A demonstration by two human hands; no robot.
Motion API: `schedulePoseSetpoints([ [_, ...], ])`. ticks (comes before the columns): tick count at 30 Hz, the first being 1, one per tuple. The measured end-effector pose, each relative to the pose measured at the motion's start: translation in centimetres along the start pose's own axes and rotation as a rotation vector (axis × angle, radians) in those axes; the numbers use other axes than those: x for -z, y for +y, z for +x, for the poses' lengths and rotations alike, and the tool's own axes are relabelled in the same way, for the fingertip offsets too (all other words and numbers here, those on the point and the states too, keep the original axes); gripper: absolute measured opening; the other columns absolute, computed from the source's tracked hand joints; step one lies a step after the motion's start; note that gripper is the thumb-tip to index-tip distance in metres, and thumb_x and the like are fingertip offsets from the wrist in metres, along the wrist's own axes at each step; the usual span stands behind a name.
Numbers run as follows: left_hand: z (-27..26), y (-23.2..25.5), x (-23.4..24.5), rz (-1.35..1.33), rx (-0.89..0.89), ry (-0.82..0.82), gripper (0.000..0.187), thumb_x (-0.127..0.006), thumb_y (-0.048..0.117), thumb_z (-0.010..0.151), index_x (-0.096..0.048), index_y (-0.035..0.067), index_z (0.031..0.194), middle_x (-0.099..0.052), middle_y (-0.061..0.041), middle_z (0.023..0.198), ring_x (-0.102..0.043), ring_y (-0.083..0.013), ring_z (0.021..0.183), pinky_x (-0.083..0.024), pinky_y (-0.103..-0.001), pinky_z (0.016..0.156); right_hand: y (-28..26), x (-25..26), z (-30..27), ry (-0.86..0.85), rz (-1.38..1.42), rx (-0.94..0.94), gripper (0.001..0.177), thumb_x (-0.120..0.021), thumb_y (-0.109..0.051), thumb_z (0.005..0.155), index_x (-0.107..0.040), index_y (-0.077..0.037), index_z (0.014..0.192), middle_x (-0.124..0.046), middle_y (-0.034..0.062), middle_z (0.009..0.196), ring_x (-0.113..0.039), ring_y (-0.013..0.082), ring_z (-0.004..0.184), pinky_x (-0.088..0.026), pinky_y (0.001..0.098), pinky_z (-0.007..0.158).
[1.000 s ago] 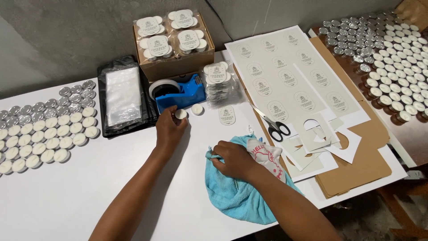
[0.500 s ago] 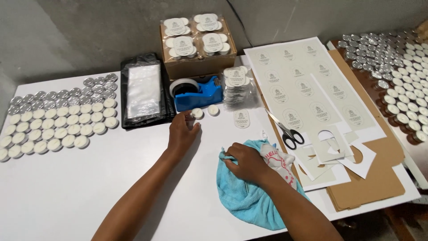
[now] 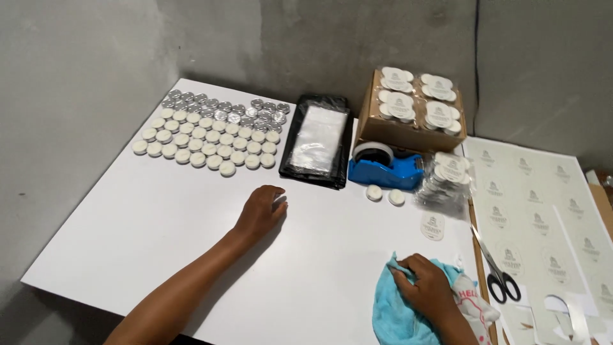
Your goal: The person is cutting circular labels from a printed sheet using scissors and then applying them to the bottom of small tealight candles.
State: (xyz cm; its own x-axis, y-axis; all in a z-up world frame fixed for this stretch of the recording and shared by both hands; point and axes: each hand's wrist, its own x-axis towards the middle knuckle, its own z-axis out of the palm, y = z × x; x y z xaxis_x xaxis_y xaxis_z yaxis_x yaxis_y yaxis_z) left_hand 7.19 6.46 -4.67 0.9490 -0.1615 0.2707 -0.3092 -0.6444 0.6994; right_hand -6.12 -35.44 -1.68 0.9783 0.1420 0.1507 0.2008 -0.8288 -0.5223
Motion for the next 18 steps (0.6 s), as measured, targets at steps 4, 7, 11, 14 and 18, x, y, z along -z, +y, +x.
schedulePoseSetpoints([
  [4, 0.2, -3.7, 2.5, 0.009, 0.095, 0.214, 0.031, -0.072, 0.014, 0.087, -0.069, 0.006, 0.117, -0.071, -0.011, 0.104, -0.068, -0.026, 0.093, -0.055, -0.039, 0.078, -0.5, 0.0, 0.2, -0.046, -0.046, -0.082, 0.016, -0.074, -0.029, 0.084, -0.075, -0.014, 0.085, -0.073, 0.0, 0.078, -0.068, 0.0155, 0.073, -0.052, 0.0327, 0.068],
  [7, 0.5, -5.3, 4.5, 0.01, 0.27, 0.319, 0.025, -0.068, 0.014, 0.088, -0.073, 0.006, 0.112, -0.071, -0.009, 0.101, -0.065, -0.024, 0.094, -0.054, -0.038, 0.079, 1.0, -0.8, 0.3, -0.027, -0.02, -0.103, 0.015, -0.075, -0.029, 0.084, -0.076, -0.013, 0.083, -0.073, 0.0008, 0.074, -0.067, 0.0145, 0.068, -0.051, 0.032, 0.064],
  [11, 1.1, -5.8, 6.9, 0.165, 0.351, 0.459, 0.031, -0.072, 0.023, 0.087, -0.07, 0.013, 0.116, -0.069, -0.005, 0.093, -0.064, -0.0267, 0.094, -0.055, -0.045, 0.067, -0.7, -0.8, 0.8, -0.017, -0.055, -0.305, 0.019, -0.079, -0.034, 0.082, -0.078, -0.015, 0.077, -0.074, -0.0015, 0.073, -0.068, 0.0121, 0.071, -0.05, 0.0294, 0.069],
  [14, 1.2, -5.2, 8.0, 0.192, 0.462, 0.409, 0.045, -0.07, 0.035, 0.088, -0.065, 0.017, 0.128, -0.068, -0.002, 0.098, -0.064, -0.0264, 0.097, -0.056, -0.047, 0.066, 0.0, -0.8, 1.3, -0.087, -0.057, -0.487, 0.019, -0.078, -0.037, 0.084, -0.083, -0.018, 0.083, -0.079, -0.0047, 0.083, -0.071, 0.0092, 0.078, -0.051, 0.0263, 0.075],
  [18, 1.6, -5.7, 7.5, 0.303, 0.404, 0.35, 0.058, -0.067, 0.039, 0.089, -0.054, 0.02, 0.143, -0.066, -0.012, 0.11, -0.068, -0.0358, 0.089, -0.056, -0.05, 0.066, 2.2, -2.1, 1.1, -0.037, -0.086, -0.434, 0.019, -0.081, -0.038, 0.08, -0.082, -0.019, 0.08, -0.073, -0.0036, 0.072, -0.069, 0.008, 0.073, -0.051, 0.0235, 0.073],
])
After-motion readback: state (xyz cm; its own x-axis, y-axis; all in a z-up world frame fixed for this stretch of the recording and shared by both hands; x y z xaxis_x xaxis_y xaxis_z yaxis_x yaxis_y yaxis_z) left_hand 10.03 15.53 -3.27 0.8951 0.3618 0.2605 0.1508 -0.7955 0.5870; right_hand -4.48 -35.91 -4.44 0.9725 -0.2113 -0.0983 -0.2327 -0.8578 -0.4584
